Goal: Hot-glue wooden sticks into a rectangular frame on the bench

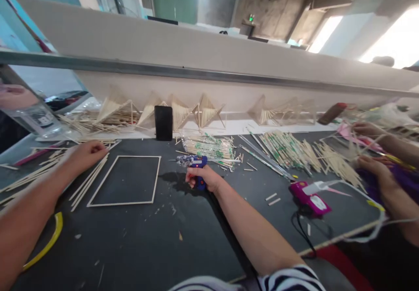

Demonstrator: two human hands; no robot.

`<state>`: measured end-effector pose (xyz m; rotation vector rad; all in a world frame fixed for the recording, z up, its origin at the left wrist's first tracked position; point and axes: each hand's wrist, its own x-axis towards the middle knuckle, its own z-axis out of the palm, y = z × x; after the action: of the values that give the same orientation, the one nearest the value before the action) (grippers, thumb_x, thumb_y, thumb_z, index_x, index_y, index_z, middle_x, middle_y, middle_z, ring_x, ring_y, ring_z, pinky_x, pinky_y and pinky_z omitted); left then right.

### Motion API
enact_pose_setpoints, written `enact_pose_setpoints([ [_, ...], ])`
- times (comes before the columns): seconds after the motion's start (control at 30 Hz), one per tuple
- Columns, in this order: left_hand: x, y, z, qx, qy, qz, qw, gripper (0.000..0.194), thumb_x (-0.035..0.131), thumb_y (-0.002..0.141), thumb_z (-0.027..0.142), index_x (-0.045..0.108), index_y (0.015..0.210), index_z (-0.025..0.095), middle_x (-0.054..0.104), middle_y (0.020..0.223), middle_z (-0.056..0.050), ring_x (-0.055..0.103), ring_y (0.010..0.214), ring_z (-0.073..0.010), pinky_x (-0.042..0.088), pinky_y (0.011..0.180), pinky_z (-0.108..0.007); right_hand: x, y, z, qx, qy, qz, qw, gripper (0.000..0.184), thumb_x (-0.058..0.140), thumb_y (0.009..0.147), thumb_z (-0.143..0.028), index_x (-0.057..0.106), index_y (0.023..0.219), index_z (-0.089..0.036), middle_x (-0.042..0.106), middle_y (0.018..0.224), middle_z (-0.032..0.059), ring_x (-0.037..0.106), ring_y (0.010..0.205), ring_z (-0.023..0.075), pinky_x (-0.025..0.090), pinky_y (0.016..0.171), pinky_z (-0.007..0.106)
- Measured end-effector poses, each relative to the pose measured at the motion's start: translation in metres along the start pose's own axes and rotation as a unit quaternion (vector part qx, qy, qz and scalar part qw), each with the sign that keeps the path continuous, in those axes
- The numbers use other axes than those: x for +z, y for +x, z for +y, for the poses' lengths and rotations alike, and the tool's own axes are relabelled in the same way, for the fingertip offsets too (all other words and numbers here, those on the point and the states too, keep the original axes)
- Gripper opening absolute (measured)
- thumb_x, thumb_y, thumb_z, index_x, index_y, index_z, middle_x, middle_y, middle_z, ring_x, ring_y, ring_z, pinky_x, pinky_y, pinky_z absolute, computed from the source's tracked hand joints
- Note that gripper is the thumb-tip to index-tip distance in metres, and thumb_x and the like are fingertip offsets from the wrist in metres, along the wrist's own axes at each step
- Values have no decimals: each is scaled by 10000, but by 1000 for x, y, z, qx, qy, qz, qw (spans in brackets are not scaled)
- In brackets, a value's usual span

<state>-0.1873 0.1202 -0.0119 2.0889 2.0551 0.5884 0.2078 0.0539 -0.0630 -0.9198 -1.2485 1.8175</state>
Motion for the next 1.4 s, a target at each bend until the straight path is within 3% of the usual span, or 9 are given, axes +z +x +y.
enact_pose_setpoints([
  [0.03,0,6,12,62,62,-35,996,231,433,780,354,564,739,168,591,652,-24,538,642,-173,383,601,-275,0,0,1,-4,4,-5,1000,326,686,673,-431,646,616,-112,599,545,19,501,444,91,460,477,244],
  [0.13,8,18,54,168,118,-93,974,174,482,763,274,625,791,178,646,799,-29,581,772,-184,408,701,-272,4,-1,2,-12,14,-7,1000,301,707,673,-395,649,616,-106,630,583,36,519,448,95,466,474,246],
  [0.17,13,20,67,246,184,-116,945,208,447,798,259,631,839,170,650,863,-59,591,823,-201,417,733,-292,4,-2,2,-16,18,-5,1000,300,707,678,-395,648,617,-108,636,593,38,519,447,94,467,472,246],
  [0.27,28,19,94,318,234,-148,907,213,471,797,209,640,918,163,647,962,-104,593,935,-234,417,796,-323,4,-5,5,-29,32,2,999,297,696,696,-400,647,628,-115,644,603,37,513,443,92,468,466,248],
  [0.43,40,20,106,343,277,-185,878,181,519,772,170,654,892,158,664,948,-120,616,929,-238,427,772,-319,2,-7,7,-29,42,-1,999,279,702,705,-377,653,630,-113,647,606,42,514,448,96,472,460,252],
  [0.63,44,25,106,348,298,-199,866,172,497,805,158,654,872,164,693,930,-109,639,902,-208,431,766,-290,4,-7,5,-24,41,0,999,283,701,709,-375,664,623,-109,645,603,45,513,450,95,479,465,251],
  [1.0,52,29,102,349,279,-196,873,217,474,795,98,664,870,170,713,864,-108,661,858,-213,422,798,-309,7,-9,3,-18,31,14,999,300,704,688,-404,647,608,-120,628,593,38,488,452,90,468,455,240],
  [1.27,49,26,101,339,261,-196,882,203,480,789,97,665,846,157,710,859,-115,652,835,-223,416,787,-331,5,-9,4,-15,23,9,1000,304,701,698,-408,652,617,-118,626,606,43,485,457,93,471,463,254],
  [1.4,40,24,101,334,263,-199,883,214,458,798,112,655,867,160,701,904,-115,640,879,-223,414,782,-322,5,-9,5,-12,31,12,999,284,699,708,-380,656,617,-114,621,586,38,492,451,94,467,462,250],
])
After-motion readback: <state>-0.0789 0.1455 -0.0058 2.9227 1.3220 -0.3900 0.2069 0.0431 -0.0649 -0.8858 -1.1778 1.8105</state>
